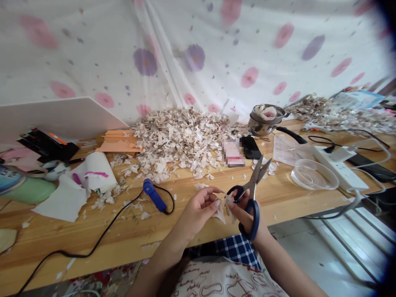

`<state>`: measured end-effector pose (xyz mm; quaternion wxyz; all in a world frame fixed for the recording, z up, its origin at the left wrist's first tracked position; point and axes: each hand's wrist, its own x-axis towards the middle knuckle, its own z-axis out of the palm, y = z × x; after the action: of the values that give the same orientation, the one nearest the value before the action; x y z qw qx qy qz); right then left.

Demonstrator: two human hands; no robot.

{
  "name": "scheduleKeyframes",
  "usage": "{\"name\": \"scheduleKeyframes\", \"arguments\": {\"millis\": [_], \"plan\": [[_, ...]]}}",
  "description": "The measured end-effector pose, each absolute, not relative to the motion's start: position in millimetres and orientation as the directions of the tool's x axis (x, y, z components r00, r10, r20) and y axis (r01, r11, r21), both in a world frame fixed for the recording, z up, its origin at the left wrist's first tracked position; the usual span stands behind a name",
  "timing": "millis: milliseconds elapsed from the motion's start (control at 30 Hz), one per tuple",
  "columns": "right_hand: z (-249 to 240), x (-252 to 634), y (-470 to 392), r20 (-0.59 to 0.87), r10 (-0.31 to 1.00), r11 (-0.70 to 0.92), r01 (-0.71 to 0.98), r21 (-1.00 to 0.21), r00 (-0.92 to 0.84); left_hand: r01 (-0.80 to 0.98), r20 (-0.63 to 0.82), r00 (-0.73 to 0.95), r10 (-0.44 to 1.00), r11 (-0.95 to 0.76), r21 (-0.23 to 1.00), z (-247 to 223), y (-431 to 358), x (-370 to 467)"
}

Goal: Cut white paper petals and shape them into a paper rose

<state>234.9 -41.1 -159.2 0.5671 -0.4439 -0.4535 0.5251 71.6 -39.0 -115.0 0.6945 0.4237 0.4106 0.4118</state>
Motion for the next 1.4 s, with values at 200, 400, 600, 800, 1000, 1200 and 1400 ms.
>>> {"name": "scheduleKeyframes", "arguments": {"millis": [200, 400, 600, 800, 1000, 1200, 1400], "plan": [[-156.5, 241.3, -38.7, 0.083, 0.994, 0.095, -0.177, -0.98, 0.076, 0.289, 0.025, 0.081, 0.996, -0.047, 0.956, -122.0, -15.1, 53.2], [-145.7, 238.9, -43.1, 0.129, 0.984, 0.147, -0.156, -0.977, 0.119, 0.592, 0.278, -0.052, 0.959, -0.194, 0.782, -117.6, -15.5, 47.8], [-136.8, 224.6, -53.9, 0.187, 0.972, 0.203, -0.113, -0.973, 0.142, 0.285, 0.02, 0.245, 0.969, -0.092, 0.954, -121.6, -55.6, 57.6], [-138.0, 213.7, -66.9, 0.212, 0.976, 0.215, -0.066, -0.974, 0.046, -0.041, -0.093, 0.406, 0.909, 0.119, 0.992, -131.3, -78.1, 67.4], [-139.7, 213.3, -76.2, 0.269, 0.963, 0.269, 0.005, -0.963, 0.012, -0.148, -0.127, 0.327, 0.937, 0.184, 0.972, -137.8, -92.3, 57.5], [-157.7, 218.1, -86.7, 0.292, 0.956, 0.291, -0.136, -0.947, 0.013, -0.223, -0.031, 0.202, 0.979, 0.076, 0.972, -153.7, -102.5, 49.8], [-171.5, 195.6, -101.9, 0.221, 0.971, 0.235, -0.208, -0.95, 0.089, -0.11, 0.05, 0.182, 0.982, -0.031, 0.993, -159.1, -104.6, 54.3]]}}
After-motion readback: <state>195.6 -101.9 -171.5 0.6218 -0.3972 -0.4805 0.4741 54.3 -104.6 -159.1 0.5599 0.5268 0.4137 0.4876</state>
